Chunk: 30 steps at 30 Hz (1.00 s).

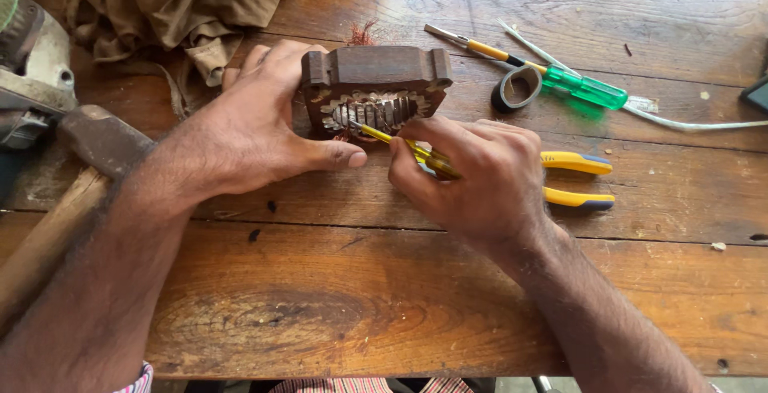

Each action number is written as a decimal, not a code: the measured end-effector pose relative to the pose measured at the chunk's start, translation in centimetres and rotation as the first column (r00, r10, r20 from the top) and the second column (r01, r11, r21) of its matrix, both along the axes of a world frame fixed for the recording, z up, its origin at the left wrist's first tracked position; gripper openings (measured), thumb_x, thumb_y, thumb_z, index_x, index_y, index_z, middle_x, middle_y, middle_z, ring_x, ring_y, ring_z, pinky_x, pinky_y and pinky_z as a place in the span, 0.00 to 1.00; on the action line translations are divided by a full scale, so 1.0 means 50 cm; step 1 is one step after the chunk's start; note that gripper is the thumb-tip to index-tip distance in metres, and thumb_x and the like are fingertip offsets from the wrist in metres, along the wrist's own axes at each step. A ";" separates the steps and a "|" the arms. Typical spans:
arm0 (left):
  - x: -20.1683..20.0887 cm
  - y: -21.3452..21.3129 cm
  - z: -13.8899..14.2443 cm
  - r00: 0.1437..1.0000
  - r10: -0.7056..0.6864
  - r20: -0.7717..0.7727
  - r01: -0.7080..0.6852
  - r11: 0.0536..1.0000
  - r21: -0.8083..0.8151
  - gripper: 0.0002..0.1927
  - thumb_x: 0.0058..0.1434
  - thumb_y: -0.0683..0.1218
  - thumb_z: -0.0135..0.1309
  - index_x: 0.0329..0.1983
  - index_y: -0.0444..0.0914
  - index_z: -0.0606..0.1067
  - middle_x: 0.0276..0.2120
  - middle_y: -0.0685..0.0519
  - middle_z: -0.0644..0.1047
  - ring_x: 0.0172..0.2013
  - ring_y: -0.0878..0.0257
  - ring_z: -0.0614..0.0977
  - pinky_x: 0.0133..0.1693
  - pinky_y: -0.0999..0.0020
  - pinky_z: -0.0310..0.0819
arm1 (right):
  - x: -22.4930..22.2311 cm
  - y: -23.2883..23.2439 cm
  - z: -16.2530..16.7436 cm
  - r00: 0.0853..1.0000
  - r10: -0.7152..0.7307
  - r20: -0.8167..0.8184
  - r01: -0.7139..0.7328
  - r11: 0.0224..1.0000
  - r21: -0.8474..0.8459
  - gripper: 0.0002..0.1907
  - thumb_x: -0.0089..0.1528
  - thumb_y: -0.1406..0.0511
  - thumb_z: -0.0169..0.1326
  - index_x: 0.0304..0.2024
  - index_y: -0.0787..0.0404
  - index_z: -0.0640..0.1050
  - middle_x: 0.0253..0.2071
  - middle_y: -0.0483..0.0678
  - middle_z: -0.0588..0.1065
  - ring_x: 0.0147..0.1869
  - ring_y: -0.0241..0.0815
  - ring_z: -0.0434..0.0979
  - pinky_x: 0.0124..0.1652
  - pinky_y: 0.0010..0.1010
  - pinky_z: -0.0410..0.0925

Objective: The person holds a cast-iron motor stator housing on a wooden workbench and uses a yellow-handled screwdriver to scrape and pry at the copper windings and slot insulation inside the stator, working around the slots while rotating the housing. Pliers and other tools lie on the bench nearby.

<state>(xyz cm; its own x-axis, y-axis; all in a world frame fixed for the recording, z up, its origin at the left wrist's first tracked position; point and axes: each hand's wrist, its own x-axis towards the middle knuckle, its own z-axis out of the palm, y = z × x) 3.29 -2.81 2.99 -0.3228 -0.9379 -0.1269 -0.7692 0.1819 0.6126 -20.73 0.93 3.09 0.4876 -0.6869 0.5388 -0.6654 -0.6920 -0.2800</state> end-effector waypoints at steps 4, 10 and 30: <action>0.001 0.000 0.002 1.000 -0.017 0.005 0.017 0.999 -0.038 0.53 0.41 0.65 0.73 0.69 0.46 0.66 0.59 0.48 0.67 0.64 0.55 0.62 0.67 0.51 0.52 | 0.002 -0.001 0.003 0.998 -0.065 0.004 0.064 0.994 0.090 0.07 0.60 0.63 0.65 0.38 0.59 0.85 0.22 0.49 0.78 0.23 0.40 0.79 0.28 0.33 0.72; 0.000 0.003 0.003 1.000 -0.006 0.011 0.006 1.000 -0.006 0.53 0.42 0.65 0.72 0.70 0.45 0.65 0.59 0.49 0.66 0.65 0.56 0.62 0.68 0.51 0.51 | 0.004 0.001 0.005 0.996 -0.064 0.068 0.052 0.985 0.165 0.08 0.62 0.62 0.63 0.40 0.58 0.85 0.31 0.49 0.83 0.29 0.37 0.84 0.32 0.30 0.75; -0.013 -0.003 -0.014 0.996 -0.038 0.078 0.050 0.986 -0.156 0.45 0.42 0.61 0.74 0.60 0.38 0.74 0.51 0.42 0.69 0.57 0.49 0.70 0.57 0.49 0.70 | -0.022 -0.012 0.027 0.938 -0.068 0.341 -0.166 0.775 0.610 0.11 0.69 0.61 0.56 0.43 0.63 0.81 0.29 0.47 0.79 0.31 0.29 0.74 0.30 0.26 0.69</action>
<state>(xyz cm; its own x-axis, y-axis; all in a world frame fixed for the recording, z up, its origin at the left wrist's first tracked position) 2.64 -2.97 2.29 -0.3596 -0.9331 -0.0038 -0.8006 0.3064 0.5149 -21.83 0.31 4.42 0.4064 -0.9040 0.1326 -0.4235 -0.3150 -0.8494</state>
